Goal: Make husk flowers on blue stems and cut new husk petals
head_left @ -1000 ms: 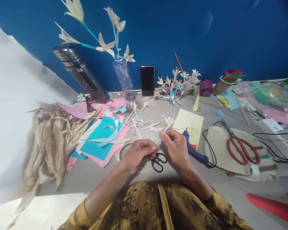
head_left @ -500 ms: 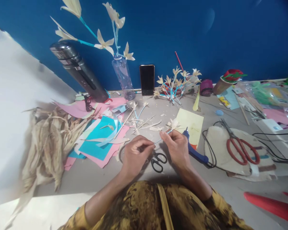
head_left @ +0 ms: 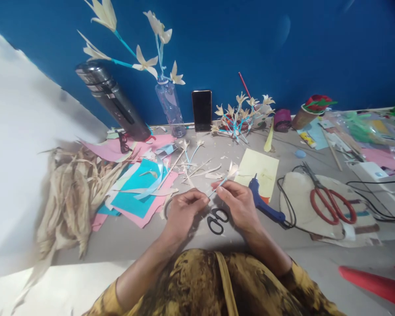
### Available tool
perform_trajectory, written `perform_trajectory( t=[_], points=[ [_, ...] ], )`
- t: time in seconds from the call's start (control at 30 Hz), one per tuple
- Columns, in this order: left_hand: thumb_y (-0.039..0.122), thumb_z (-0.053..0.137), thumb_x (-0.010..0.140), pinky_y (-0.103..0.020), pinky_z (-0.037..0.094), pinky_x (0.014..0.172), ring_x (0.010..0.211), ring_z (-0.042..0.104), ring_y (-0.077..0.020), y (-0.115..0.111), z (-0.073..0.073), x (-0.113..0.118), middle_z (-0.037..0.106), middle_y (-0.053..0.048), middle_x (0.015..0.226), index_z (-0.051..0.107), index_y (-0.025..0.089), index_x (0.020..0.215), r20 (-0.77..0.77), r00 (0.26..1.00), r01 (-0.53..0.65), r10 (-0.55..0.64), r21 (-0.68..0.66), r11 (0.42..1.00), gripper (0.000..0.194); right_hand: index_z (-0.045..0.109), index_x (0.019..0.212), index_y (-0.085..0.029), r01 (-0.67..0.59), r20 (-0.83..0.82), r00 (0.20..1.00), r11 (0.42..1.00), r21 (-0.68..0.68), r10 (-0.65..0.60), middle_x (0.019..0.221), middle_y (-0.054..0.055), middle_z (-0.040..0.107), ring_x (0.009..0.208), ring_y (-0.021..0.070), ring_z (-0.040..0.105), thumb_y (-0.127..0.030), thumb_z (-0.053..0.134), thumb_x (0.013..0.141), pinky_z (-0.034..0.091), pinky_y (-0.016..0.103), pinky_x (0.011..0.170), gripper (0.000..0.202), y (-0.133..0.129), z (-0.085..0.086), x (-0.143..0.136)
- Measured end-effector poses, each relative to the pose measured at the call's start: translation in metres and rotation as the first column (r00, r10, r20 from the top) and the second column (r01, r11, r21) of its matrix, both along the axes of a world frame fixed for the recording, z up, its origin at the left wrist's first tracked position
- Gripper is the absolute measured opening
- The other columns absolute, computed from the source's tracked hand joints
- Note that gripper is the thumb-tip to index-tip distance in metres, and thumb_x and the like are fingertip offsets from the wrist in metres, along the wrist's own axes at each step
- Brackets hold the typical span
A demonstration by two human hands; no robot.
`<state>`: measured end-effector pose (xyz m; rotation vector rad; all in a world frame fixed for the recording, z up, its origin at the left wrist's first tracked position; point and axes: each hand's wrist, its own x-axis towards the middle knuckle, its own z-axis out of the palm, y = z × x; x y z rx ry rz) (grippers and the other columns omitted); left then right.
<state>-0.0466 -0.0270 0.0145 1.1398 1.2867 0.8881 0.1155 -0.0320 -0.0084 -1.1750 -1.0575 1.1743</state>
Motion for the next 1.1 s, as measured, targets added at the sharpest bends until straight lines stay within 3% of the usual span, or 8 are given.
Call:
perform_trajectory(
  t=[0.07,0.23,0.37,0.47,0.67,0.77,0.9,1.1],
  points=[
    [0.025,0.070,0.076,-0.026,0.040,0.063,0.061,0.052,-0.0126,-0.002,0.000,0.001,0.061,0.001,0.064,0.069,0.018,0.061,-0.020,1.000,0.002,-0.002,0.023,1.000,0.017,0.076,0.072,-0.022,0.036,0.039,0.999,0.999,0.003,-0.036,0.081,0.003,0.076,0.075,0.0199,0.066,-0.040,0.072,0.082,0.050,0.031,0.072,0.021,-0.001,0.000,0.000],
    [0.026,0.070,0.078,-0.027,0.044,0.067,0.069,0.059,-0.0159,-0.008,-0.001,0.001,0.068,-0.001,0.072,0.073,0.020,0.068,-0.168,0.985,-0.021,0.048,0.163,0.986,0.012,0.073,0.066,-0.021,0.118,0.059,0.991,0.993,-0.031,-0.116,0.070,0.002,0.072,0.066,0.0172,0.060,-0.043,0.074,0.080,0.045,0.027,0.061,0.026,-0.002,-0.001,0.000],
    [0.025,0.068,0.081,-0.028,0.044,0.067,0.070,0.060,-0.0164,-0.013,-0.002,0.002,0.067,-0.001,0.072,0.072,0.022,0.069,-0.291,0.949,-0.001,0.121,0.383,0.924,0.013,0.066,0.058,-0.019,0.184,0.060,0.982,0.981,-0.065,-0.180,0.054,-0.003,0.056,0.054,0.0129,0.046,-0.045,0.076,0.076,0.037,0.025,0.052,0.033,-0.003,-0.002,-0.002],
    [0.024,0.066,0.083,-0.028,0.044,0.069,0.071,0.059,-0.0161,-0.015,0.000,0.002,0.066,-0.001,0.071,0.070,0.022,0.069,-0.310,0.939,0.009,0.146,0.447,0.894,0.016,0.066,0.060,-0.019,0.178,0.020,0.984,0.981,-0.080,-0.177,0.054,-0.003,0.055,0.052,0.0117,0.042,-0.047,0.077,0.076,0.035,0.025,0.051,0.034,-0.003,-0.006,-0.002],
    [0.027,0.070,0.079,-0.026,0.039,0.060,0.059,0.050,-0.0121,-0.014,0.006,0.001,0.059,0.002,0.061,0.068,0.019,0.065,-0.096,0.993,-0.065,0.073,0.082,0.994,0.017,0.078,0.104,-0.023,-0.120,-0.198,0.973,0.993,0.019,0.121,0.088,0.004,0.072,0.070,0.0159,0.060,-0.049,0.071,0.083,0.046,0.026,0.063,0.035,-0.007,-0.008,-0.001],
    [0.030,0.074,0.076,-0.024,0.035,0.056,0.055,0.045,-0.0100,-0.016,0.004,0.001,0.054,0.003,0.055,0.068,0.017,0.063,0.048,0.996,-0.074,0.074,-0.014,0.997,0.019,0.080,0.091,-0.023,-0.162,-0.112,0.980,0.986,0.048,0.166,0.087,0.005,0.073,0.077,0.0187,0.063,-0.043,0.075,0.080,0.049,0.029,0.067,0.023,-0.008,-0.003,-0.006],
    [0.032,0.079,0.071,-0.022,0.029,0.050,0.049,0.040,-0.0076,-0.019,-0.003,0.002,0.049,0.004,0.051,0.067,0.015,0.062,0.235,0.969,-0.052,0.083,-0.137,0.989,0.023,0.072,0.065,-0.021,-0.061,0.052,0.997,0.986,0.155,0.053,0.075,0.004,0.071,0.075,0.0195,0.064,-0.037,0.074,0.083,0.049,0.030,0.067,0.023,-0.008,-0.001,-0.011],
    [0.028,0.082,0.067,-0.021,0.033,0.053,0.050,0.043,-0.0072,-0.017,-0.006,0.002,0.050,0.003,0.049,0.067,0.014,0.063,0.457,0.884,0.012,0.098,-0.231,0.973,0.021,0.075,0.083,-0.020,-0.147,0.218,0.968,0.983,0.109,0.121,0.079,0.002,0.071,0.065,0.0154,0.060,-0.034,0.077,0.078,0.046,0.026,0.060,0.015,-0.014,-0.004,-0.001]
  ],
)
